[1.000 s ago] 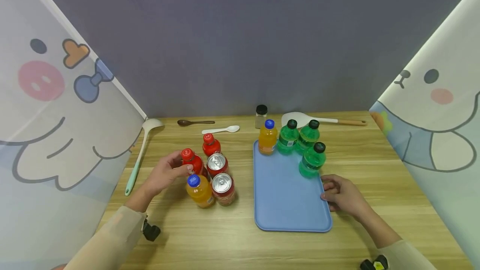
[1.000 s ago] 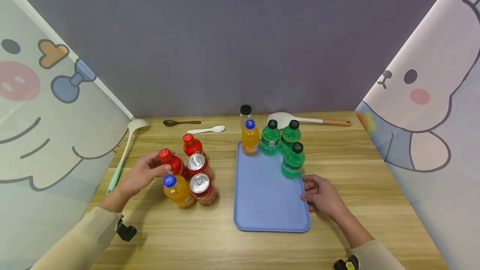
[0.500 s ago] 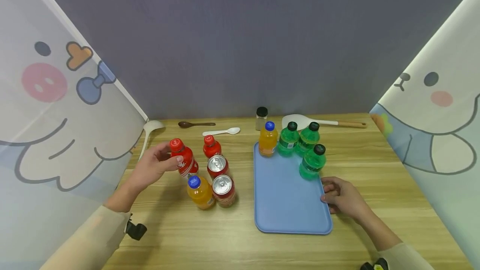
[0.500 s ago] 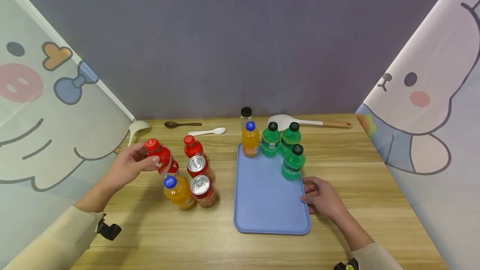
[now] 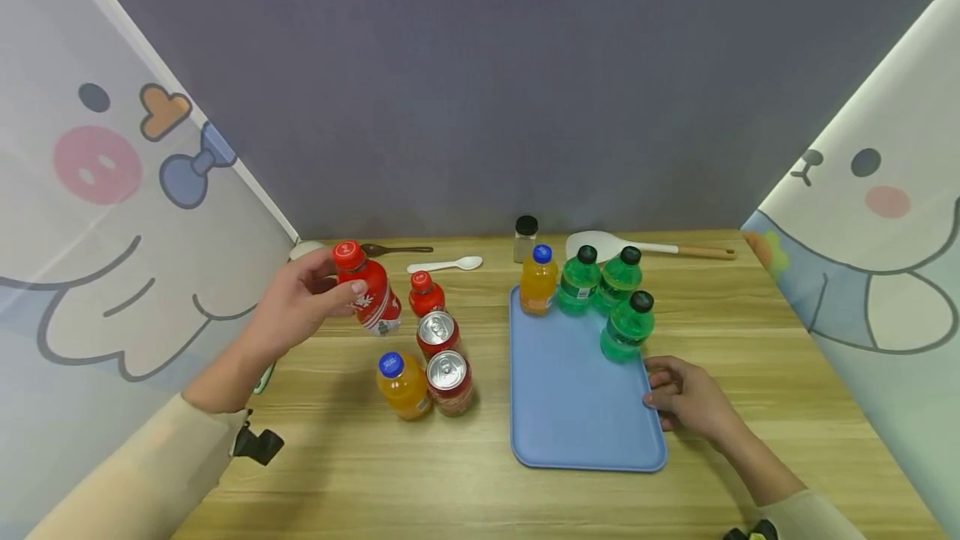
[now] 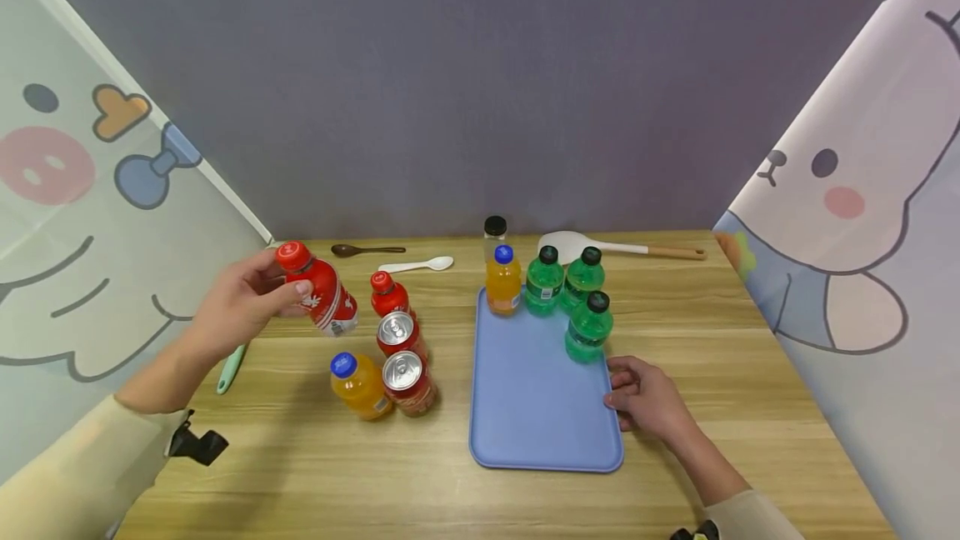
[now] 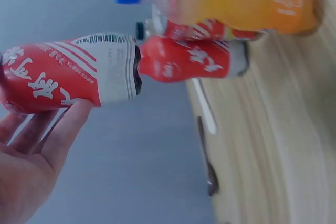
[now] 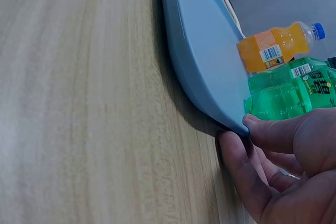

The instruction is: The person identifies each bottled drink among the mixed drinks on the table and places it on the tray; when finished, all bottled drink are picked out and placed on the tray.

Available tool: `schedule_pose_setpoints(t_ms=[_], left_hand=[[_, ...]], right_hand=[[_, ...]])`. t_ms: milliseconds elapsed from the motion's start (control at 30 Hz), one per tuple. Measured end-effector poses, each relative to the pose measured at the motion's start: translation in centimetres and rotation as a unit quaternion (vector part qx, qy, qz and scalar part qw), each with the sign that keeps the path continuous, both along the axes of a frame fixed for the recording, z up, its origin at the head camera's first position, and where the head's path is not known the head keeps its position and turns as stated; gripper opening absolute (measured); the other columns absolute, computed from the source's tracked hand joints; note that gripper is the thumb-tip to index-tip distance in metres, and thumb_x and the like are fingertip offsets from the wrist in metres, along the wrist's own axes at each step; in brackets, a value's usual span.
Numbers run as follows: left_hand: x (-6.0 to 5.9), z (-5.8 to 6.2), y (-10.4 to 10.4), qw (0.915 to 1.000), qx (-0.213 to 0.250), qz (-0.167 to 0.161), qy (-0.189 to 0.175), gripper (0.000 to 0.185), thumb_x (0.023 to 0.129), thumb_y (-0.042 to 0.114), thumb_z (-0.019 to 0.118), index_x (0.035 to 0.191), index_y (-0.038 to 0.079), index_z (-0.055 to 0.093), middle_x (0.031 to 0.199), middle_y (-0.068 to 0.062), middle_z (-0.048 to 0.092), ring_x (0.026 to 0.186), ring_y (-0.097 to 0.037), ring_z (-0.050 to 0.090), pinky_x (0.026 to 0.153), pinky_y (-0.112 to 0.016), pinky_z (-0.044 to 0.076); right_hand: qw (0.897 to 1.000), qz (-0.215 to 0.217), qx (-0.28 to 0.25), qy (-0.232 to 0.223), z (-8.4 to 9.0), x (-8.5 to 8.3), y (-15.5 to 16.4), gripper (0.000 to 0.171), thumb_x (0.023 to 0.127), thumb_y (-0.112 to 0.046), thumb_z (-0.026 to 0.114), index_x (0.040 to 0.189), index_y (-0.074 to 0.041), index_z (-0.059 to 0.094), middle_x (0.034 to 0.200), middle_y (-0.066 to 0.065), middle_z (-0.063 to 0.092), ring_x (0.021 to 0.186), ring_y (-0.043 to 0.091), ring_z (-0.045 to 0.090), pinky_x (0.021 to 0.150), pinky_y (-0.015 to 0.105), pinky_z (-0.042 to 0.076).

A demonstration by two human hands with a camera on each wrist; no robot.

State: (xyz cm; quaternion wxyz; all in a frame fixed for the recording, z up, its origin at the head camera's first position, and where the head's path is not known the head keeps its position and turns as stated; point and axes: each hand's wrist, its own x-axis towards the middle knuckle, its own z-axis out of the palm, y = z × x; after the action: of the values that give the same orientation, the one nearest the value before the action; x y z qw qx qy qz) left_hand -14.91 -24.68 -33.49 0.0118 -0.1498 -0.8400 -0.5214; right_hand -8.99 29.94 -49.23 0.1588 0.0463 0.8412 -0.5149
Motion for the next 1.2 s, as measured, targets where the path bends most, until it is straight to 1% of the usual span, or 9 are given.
schedule_pose_setpoints(t_ms=[167, 300, 400, 533, 733, 867, 1033, 1200], left_hand=[[-0.4, 1.6, 1.5, 1.0000, 0.002, 0.006, 0.001, 0.044, 0.098, 0.021, 0.073, 0.136, 0.005, 0.059, 0.122, -0.012, 0.070, 0.098, -0.014, 0.073, 0.074, -0.036, 0.064], [-1.0, 2.9, 3.2, 0.9998, 0.001, 0.013, -0.014, 0.047, 0.097, 0.029, 0.073, 0.137, 0.009, 0.059, 0.125, -0.015, 0.068, 0.102, -0.022, 0.072, 0.075, -0.037, 0.064], [-1.5, 3.6, 4.7, 0.9995, 0.004, 0.007, -0.031, 0.047, 0.097, 0.030, 0.073, 0.137, 0.009, 0.058, 0.126, -0.014, 0.068, 0.106, -0.028, 0.069, 0.075, -0.037, 0.064], [-2.6, 3.9, 7.0, 0.9987, 0.017, -0.013, -0.047, 0.045, 0.097, 0.028, 0.074, 0.134, 0.009, 0.058, 0.127, -0.012, 0.067, 0.108, -0.029, 0.068, 0.077, -0.039, 0.064], [-4.2, 3.8, 10.8, 0.9969, 0.025, -0.051, -0.055, 0.044, 0.095, 0.031, 0.076, 0.131, 0.011, 0.060, 0.122, -0.007, 0.067, 0.106, -0.028, 0.068, 0.080, -0.043, 0.064], [-5.1, 3.6, 13.5, 0.9961, 0.007, -0.067, -0.057, 0.045, 0.095, 0.032, 0.076, 0.130, 0.011, 0.059, 0.122, -0.006, 0.066, 0.109, -0.026, 0.065, 0.080, -0.040, 0.064], [-6.1, 2.8, 16.3, 0.9950, -0.010, -0.082, -0.055, 0.048, 0.094, 0.032, 0.076, 0.133, 0.009, 0.058, 0.122, -0.008, 0.066, 0.107, -0.028, 0.066, 0.079, -0.038, 0.064], [-6.5, 1.8, 18.6, 0.9939, -0.020, -0.094, -0.055, 0.048, 0.094, 0.034, 0.077, 0.131, 0.010, 0.059, 0.120, -0.005, 0.067, 0.103, -0.024, 0.067, 0.079, -0.033, 0.062]], right_hand=[[1.000, -0.001, -0.002, -0.004, 0.1, 0.1, 0.0, 0.061, 0.090, 0.002, 0.073, 0.145, 0.008, 0.046, 0.114, 0.022, 0.059, 0.086, 0.021, 0.065, 0.061, 0.039, 0.063], [1.000, -0.002, -0.002, -0.007, 0.2, 0.0, -0.1, 0.061, 0.090, 0.003, 0.072, 0.144, 0.008, 0.046, 0.114, 0.022, 0.059, 0.085, 0.021, 0.065, 0.061, 0.039, 0.062], [1.000, 0.002, 0.000, -0.005, 0.2, 0.0, -0.2, 0.061, 0.090, 0.003, 0.073, 0.144, 0.009, 0.046, 0.114, 0.023, 0.059, 0.085, 0.021, 0.065, 0.061, 0.039, 0.062], [1.000, 0.003, 0.000, -0.005, 0.2, -0.1, -0.2, 0.061, 0.090, 0.003, 0.073, 0.144, 0.009, 0.046, 0.114, 0.023, 0.060, 0.085, 0.021, 0.066, 0.061, 0.039, 0.063], [1.000, 0.002, 0.001, -0.003, 0.2, -0.2, -0.1, 0.060, 0.090, 0.003, 0.072, 0.144, 0.009, 0.046, 0.113, 0.022, 0.060, 0.086, 0.022, 0.066, 0.061, 0.039, 0.062], [1.000, -0.001, 0.000, -0.005, 0.2, -0.3, -0.1, 0.059, 0.090, 0.004, 0.072, 0.144, 0.008, 0.046, 0.113, 0.022, 0.060, 0.086, 0.021, 0.066, 0.062, 0.038, 0.062], [1.000, 0.002, 0.001, -0.004, 0.2, -0.2, -0.2, 0.060, 0.091, 0.004, 0.071, 0.145, 0.010, 0.044, 0.113, 0.023, 0.060, 0.085, 0.022, 0.066, 0.061, 0.038, 0.062], [1.000, -0.001, 0.001, -0.007, 0.1, -0.2, -0.2, 0.061, 0.092, 0.004, 0.070, 0.146, 0.010, 0.042, 0.114, 0.023, 0.059, 0.085, 0.023, 0.066, 0.061, 0.039, 0.062]])
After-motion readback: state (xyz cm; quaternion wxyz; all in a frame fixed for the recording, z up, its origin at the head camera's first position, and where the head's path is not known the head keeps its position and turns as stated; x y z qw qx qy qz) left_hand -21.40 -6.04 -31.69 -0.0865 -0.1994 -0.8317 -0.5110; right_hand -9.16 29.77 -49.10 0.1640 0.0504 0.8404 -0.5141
